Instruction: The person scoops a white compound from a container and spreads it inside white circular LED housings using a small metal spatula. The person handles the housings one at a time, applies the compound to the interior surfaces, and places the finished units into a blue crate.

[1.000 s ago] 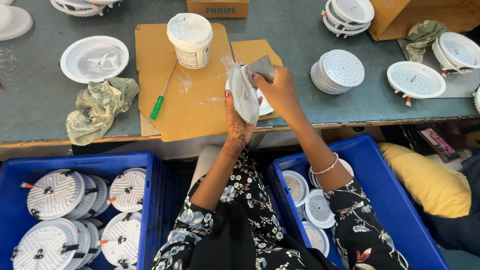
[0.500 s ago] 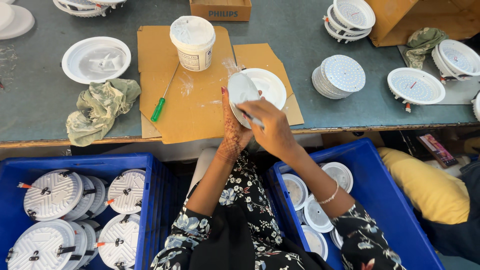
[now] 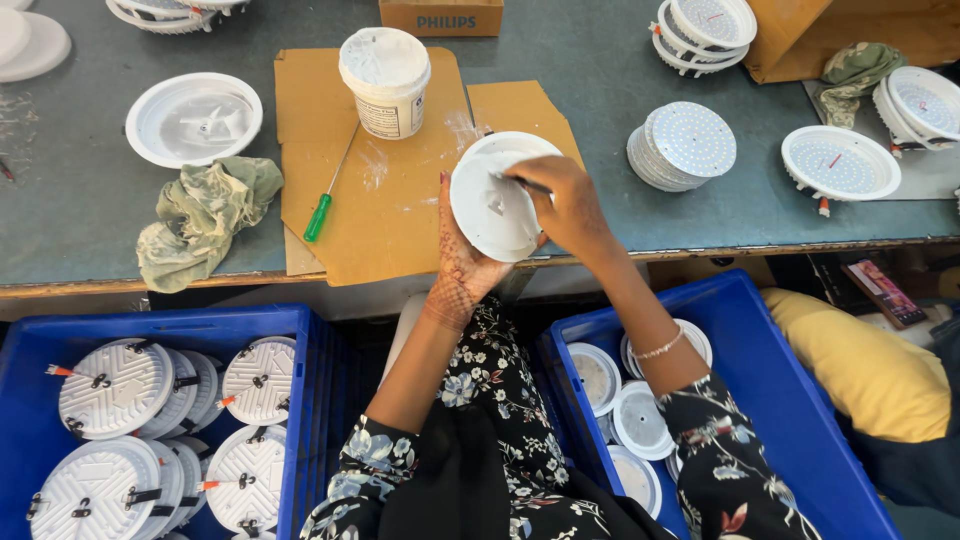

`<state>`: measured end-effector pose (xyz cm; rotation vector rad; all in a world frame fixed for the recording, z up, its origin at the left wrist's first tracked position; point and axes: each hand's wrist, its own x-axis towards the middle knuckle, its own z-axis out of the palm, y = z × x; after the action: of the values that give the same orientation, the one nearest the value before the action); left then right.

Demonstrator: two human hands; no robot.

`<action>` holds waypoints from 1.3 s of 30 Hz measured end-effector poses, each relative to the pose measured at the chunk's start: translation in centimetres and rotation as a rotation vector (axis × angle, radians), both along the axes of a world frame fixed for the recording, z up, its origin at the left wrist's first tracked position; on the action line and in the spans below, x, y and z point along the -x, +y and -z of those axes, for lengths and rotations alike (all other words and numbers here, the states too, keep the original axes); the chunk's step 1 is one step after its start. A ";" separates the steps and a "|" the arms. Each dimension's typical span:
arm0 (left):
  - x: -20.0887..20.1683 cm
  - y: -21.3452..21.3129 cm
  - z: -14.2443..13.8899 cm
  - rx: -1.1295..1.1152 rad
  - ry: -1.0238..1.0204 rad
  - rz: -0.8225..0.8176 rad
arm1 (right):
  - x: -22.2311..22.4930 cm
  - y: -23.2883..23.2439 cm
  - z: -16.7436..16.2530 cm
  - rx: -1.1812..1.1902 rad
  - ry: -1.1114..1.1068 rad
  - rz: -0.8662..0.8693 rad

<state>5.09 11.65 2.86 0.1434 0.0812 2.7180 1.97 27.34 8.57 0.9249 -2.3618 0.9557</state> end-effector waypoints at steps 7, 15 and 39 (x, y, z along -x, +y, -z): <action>0.6 -1.0 1.1 -0.001 -0.034 -0.032 | -4.6 0.6 0.8 -0.073 -0.086 -0.013; 1.0 0.1 1.1 -0.021 -0.046 -0.034 | -2.3 -1.0 -0.8 0.018 -0.125 0.022; 5.0 0.6 6.0 -0.180 -0.036 -0.158 | -7.7 0.3 2.5 -0.149 0.085 -0.038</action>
<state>0.05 12.24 -3.19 0.1455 -0.1697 2.8821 9.63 27.65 6.11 1.0490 -2.3764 0.7466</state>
